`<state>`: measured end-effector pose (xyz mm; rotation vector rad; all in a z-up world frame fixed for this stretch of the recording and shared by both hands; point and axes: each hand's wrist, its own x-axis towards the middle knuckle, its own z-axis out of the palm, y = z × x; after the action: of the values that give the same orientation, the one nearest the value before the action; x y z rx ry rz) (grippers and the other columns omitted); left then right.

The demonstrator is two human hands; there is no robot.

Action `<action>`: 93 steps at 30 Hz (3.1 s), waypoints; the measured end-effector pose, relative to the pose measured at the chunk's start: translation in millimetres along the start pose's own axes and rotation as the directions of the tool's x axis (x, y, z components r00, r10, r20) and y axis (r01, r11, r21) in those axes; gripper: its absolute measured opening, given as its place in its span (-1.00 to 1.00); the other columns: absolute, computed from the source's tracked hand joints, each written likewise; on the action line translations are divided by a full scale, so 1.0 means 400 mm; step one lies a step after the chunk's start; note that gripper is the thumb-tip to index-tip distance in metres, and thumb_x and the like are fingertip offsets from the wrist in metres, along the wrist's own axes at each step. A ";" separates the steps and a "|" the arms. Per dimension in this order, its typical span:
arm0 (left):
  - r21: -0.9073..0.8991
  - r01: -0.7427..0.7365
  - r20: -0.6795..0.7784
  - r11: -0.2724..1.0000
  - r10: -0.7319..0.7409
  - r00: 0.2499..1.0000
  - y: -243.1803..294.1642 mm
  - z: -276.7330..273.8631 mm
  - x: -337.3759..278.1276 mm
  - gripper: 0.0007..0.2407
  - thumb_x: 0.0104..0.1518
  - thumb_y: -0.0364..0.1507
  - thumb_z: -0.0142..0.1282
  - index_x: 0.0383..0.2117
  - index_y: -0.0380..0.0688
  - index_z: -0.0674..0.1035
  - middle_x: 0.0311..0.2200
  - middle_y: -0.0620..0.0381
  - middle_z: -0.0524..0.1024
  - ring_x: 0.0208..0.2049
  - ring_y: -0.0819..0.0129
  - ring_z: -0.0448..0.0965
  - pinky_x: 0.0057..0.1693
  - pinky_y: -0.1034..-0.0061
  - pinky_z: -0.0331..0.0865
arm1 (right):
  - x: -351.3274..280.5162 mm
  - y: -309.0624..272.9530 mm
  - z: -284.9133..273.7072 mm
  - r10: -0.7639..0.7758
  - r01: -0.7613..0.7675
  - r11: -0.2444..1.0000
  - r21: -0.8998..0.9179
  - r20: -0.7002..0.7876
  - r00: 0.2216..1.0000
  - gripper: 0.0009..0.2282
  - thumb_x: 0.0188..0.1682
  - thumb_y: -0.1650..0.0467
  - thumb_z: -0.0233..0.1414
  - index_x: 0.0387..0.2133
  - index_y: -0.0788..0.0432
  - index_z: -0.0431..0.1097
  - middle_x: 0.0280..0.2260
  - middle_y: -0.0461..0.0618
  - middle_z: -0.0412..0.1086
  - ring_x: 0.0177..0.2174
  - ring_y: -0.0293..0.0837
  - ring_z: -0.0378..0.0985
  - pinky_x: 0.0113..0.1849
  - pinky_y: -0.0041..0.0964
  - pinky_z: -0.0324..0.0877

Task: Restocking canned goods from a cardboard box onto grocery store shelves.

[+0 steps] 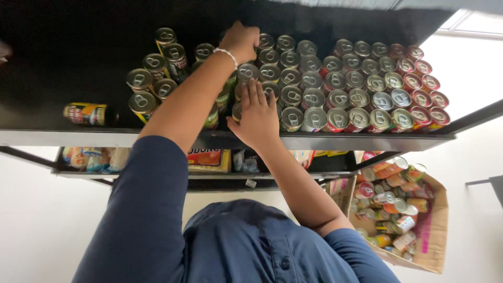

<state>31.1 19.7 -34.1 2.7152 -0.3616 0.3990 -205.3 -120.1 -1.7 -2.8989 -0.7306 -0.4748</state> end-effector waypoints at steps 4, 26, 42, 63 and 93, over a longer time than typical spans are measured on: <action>-0.097 -0.305 -0.153 0.947 0.289 0.945 -0.045 0.004 0.021 -0.79 -0.14 -0.51 0.38 -0.41 -0.03 0.58 -0.35 0.03 0.61 -0.10 -0.11 0.52 -0.05 0.13 0.45 | -0.007 0.000 -0.001 -0.022 0.024 0.999 0.024 -0.084 0.996 -0.20 -0.21 0.10 0.20 0.25 0.33 0.15 0.31 0.26 0.07 0.30 0.13 0.08 0.21 0.20 0.05; -0.015 -0.412 0.540 0.911 0.354 0.764 0.044 -0.164 -0.073 -0.35 -0.43 -0.38 0.43 0.02 0.00 0.60 -0.13 0.05 0.64 -0.10 0.10 0.63 -0.06 0.20 0.52 | -0.045 0.009 -0.009 -0.081 0.188 0.960 0.209 -0.434 0.897 -0.53 -0.23 0.19 0.29 -0.09 0.18 0.47 -0.01 0.00 0.41 0.02 0.06 0.39 0.12 0.10 0.22; 0.012 -0.460 0.097 0.888 0.457 0.884 0.030 -0.201 -0.157 -0.74 -0.16 -0.50 0.37 -0.28 0.01 0.67 -0.07 0.12 0.44 0.05 0.09 0.50 0.05 0.08 0.40 | -0.057 0.028 -0.016 -0.062 0.239 0.909 0.341 -0.457 0.888 -0.71 -0.22 0.27 0.34 -0.30 0.13 0.51 -0.21 0.01 0.37 -0.11 0.11 0.40 0.01 0.09 0.30; 0.022 -0.365 0.249 0.931 0.349 0.904 0.092 -0.207 -0.223 -0.56 -0.19 -0.42 0.39 -0.06 -0.07 0.64 0.00 0.00 0.43 0.06 0.02 0.43 0.15 0.19 0.39 | -0.057 0.047 -0.007 -0.136 0.418 0.796 0.438 -0.543 0.829 -0.84 -0.24 0.50 0.29 -0.51 0.17 0.41 -0.32 0.00 0.38 -0.19 0.09 0.43 -0.01 0.07 0.34; -0.191 -0.356 0.193 0.915 0.391 0.900 0.143 -0.237 -0.374 -0.48 -0.18 -0.54 0.38 0.06 -0.14 0.60 -0.05 0.04 0.41 0.09 0.14 0.41 0.16 0.35 0.38 | -0.252 0.205 0.176 -0.166 0.210 0.977 0.032 -0.506 0.846 -0.69 0.11 0.25 0.04 0.05 0.11 0.43 0.22 0.00 0.29 0.29 0.07 0.19 0.30 0.11 -0.19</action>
<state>-146.2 35.0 20.5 2.5399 -0.9499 0.1490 -230.9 -223.6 -104.0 -2.4547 -0.9138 -1.1346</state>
